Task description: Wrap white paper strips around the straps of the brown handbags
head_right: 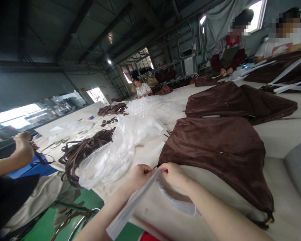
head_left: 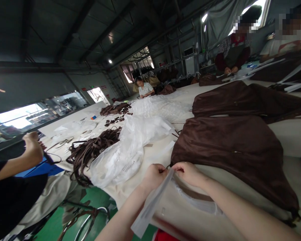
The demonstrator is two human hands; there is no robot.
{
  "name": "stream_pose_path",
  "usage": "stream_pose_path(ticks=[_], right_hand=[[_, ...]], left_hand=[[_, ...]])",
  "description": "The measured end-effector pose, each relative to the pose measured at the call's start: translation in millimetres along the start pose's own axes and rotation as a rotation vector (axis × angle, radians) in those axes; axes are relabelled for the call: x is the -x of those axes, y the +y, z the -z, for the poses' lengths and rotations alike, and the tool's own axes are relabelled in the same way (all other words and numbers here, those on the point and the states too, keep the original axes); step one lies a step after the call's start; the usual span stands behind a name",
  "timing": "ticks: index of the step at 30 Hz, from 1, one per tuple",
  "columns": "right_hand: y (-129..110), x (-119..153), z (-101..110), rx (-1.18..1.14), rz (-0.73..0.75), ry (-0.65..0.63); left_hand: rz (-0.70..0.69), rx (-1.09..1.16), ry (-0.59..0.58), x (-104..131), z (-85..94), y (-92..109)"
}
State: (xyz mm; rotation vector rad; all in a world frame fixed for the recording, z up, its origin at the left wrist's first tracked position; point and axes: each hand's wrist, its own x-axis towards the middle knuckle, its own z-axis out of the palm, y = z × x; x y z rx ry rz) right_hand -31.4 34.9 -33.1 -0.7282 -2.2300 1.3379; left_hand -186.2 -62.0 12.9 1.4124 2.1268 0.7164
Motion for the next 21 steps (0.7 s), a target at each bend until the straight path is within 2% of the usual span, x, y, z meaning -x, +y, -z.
stream_pose_path(ticks=[2, 5, 8, 15, 21], right_hand=[[1, -1, 0, 0.007, -0.032, 0.029], [6, -4, 1, -0.003, -0.155, 0.107], [9, -6, 3, -0.016, -0.217, 0.119], [7, -5, 3, -0.028, -0.241, 0.095], [8, -6, 3, 0.079, -0.149, 0.109]], left_hand=[[-0.001, -0.042, 0.020, -3, -2.7, 4], [-0.018, -0.076, 0.046, -8, -7.7, 10], [-0.046, -0.108, 0.053, -10, -11.0, 14], [-0.233, -0.259, 0.115, 1, -3.9, 16], [-0.191, -0.351, 0.079, 1, -7.6, 13]])
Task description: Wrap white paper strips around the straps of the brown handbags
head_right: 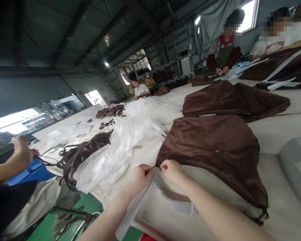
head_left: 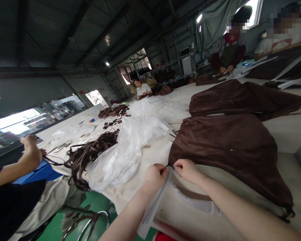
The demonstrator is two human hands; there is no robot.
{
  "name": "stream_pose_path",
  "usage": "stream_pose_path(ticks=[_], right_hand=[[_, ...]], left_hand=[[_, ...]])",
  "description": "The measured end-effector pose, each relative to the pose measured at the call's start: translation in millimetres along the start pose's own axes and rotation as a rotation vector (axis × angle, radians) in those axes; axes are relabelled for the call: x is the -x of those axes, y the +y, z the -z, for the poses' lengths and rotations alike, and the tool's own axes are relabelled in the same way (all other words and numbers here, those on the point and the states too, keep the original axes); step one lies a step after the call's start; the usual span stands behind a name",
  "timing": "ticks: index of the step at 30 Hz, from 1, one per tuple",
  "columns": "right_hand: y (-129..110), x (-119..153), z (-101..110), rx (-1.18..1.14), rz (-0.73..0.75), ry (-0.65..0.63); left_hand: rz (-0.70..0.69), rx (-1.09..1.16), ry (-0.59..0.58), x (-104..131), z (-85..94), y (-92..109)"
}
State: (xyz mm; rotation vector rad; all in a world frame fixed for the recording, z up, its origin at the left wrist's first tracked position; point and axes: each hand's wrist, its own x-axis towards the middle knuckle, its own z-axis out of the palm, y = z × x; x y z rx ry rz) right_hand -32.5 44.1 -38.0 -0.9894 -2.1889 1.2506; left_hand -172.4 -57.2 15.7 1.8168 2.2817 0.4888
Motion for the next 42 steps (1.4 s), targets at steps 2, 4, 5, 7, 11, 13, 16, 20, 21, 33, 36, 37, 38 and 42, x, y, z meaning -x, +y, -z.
stream_pose_path(ticks=[2, 4, 5, 7, 11, 13, 16, 20, 21, 33, 36, 37, 38, 42], right_hand=[[1, 0, 0, 0.016, 0.017, -0.007], [1, 0, -1, 0.014, 0.021, -0.016], [2, 0, -2, 0.009, 0.014, -0.019], [2, -1, -3, -0.056, -0.040, -0.024], [-3, -1, -2, -0.407, -0.258, -0.068], [-9, 2, -1, -0.528, -0.324, -0.107], [-18, 8, -1, -0.706, -0.382, -0.161], [-23, 13, -8, -0.944, -0.433, -0.149], [-23, 13, -10, -0.984, -0.444, -0.130], [-24, 12, -10, -1.058, -0.451, -0.074], [-23, 12, -10, -1.021, -0.426, -0.074], [-22, 11, -10, -1.006, -0.418, -0.073], [-22, 11, -10, -0.989, -0.410, -0.072], [-21, 11, -10, -0.907, -0.371, -0.060]], left_hand=[[0.051, -0.041, -0.037, -4, -4.9, 3], [0.114, -0.088, -0.076, -10, -9.5, 7], [0.139, -0.110, -0.088, -12, -11.4, 9], [0.154, -0.113, -0.095, -17, -13.8, 11], [0.087, 0.079, -0.109, -19, -12.7, 3], [0.026, 0.293, -0.134, -16, -10.0, -4], [-0.040, 0.615, -0.171, -12, -6.1, -13], [-0.063, 0.591, -0.210, -7, -1.4, -11], [-0.072, 0.539, -0.215, -6, 0.4, -9], [0.031, 0.168, -0.147, -9, 10.3, 8], [0.033, 0.083, -0.103, -14, 7.6, 13], [0.036, 0.047, -0.096, -16, 6.5, 15], [0.041, 0.012, -0.090, -18, 5.3, 17], [0.061, -0.093, -0.057, -24, 0.2, 22]])
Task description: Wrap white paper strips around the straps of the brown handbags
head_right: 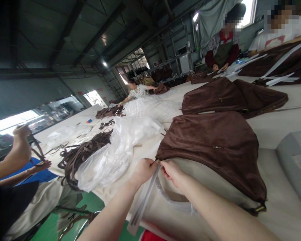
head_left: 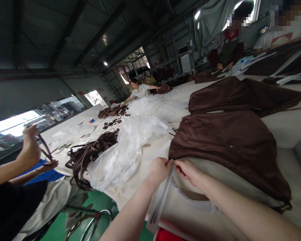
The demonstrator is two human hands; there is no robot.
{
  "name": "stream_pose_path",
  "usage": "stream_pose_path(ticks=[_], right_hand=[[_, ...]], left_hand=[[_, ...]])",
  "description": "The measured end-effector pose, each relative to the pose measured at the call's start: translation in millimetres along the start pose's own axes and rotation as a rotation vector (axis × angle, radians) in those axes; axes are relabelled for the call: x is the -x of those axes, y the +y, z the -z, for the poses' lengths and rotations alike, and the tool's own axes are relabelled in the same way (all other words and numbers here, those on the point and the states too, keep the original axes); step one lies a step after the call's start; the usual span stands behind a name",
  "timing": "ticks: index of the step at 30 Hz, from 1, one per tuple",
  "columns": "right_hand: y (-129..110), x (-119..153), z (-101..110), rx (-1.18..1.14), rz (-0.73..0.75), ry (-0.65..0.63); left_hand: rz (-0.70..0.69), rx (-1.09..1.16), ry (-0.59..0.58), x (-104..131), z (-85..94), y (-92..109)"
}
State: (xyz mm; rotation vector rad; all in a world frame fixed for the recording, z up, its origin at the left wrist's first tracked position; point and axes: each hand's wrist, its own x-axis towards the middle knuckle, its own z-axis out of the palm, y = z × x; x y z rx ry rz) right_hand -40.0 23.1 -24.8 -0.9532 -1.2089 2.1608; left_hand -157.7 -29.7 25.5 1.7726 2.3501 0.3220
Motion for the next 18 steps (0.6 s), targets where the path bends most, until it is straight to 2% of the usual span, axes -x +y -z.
stream_pose_path(ticks=[5, 9, 18], right_hand=[[-3, 3, 1, 0.102, 0.031, 0.009], [-5, 3, 1, 0.155, 0.028, -0.008], [2, -6, 0, 0.333, -0.039, -0.024]], left_hand=[[0.001, 0.002, 0.014, 7, 2.2, -3], [-0.039, 0.068, -0.070, 14, 6.9, -15], [0.056, 0.122, -0.139, 0, -3.4, -22]])
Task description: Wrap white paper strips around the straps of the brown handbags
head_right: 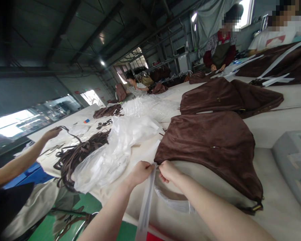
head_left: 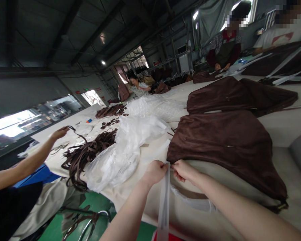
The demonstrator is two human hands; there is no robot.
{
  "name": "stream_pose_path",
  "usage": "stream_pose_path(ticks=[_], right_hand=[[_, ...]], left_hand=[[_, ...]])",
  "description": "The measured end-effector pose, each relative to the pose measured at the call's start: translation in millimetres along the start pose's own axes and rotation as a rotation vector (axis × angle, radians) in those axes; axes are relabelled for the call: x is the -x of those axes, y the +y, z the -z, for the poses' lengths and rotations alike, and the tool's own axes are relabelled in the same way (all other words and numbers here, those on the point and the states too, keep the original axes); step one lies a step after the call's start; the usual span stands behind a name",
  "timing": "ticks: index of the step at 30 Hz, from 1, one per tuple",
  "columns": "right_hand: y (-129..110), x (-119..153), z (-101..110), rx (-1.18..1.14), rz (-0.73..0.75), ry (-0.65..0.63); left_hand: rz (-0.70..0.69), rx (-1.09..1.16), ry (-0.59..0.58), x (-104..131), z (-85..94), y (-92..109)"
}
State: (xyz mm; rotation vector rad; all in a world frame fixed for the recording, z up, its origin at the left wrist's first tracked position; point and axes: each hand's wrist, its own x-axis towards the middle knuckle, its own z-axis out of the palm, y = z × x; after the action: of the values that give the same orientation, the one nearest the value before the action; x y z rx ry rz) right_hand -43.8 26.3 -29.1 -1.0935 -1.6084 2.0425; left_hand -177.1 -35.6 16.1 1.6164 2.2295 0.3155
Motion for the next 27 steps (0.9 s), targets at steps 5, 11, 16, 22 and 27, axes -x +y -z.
stream_pose_path(ticks=[5, 11, 16, 22, 27], right_hand=[[-1, 1, -1, 0.017, 0.012, -0.020], [-2, 3, 1, 0.005, 0.000, -0.039], [1, 0, 1, -0.018, -0.017, -0.033], [2, -6, -1, -0.048, -0.032, -0.014], [-1, -5, -3, -0.050, -0.001, 0.028]], left_hand=[[0.027, 0.192, -0.139, 3, 7.0, -5], [0.002, 0.015, -0.034, -1, 7.3, 1], [-0.003, -0.161, 0.059, -6, 1.6, 13], [-0.026, -0.044, 0.113, -4, -3.8, 10], [-0.047, -0.001, 0.111, -2, -7.1, 6]])
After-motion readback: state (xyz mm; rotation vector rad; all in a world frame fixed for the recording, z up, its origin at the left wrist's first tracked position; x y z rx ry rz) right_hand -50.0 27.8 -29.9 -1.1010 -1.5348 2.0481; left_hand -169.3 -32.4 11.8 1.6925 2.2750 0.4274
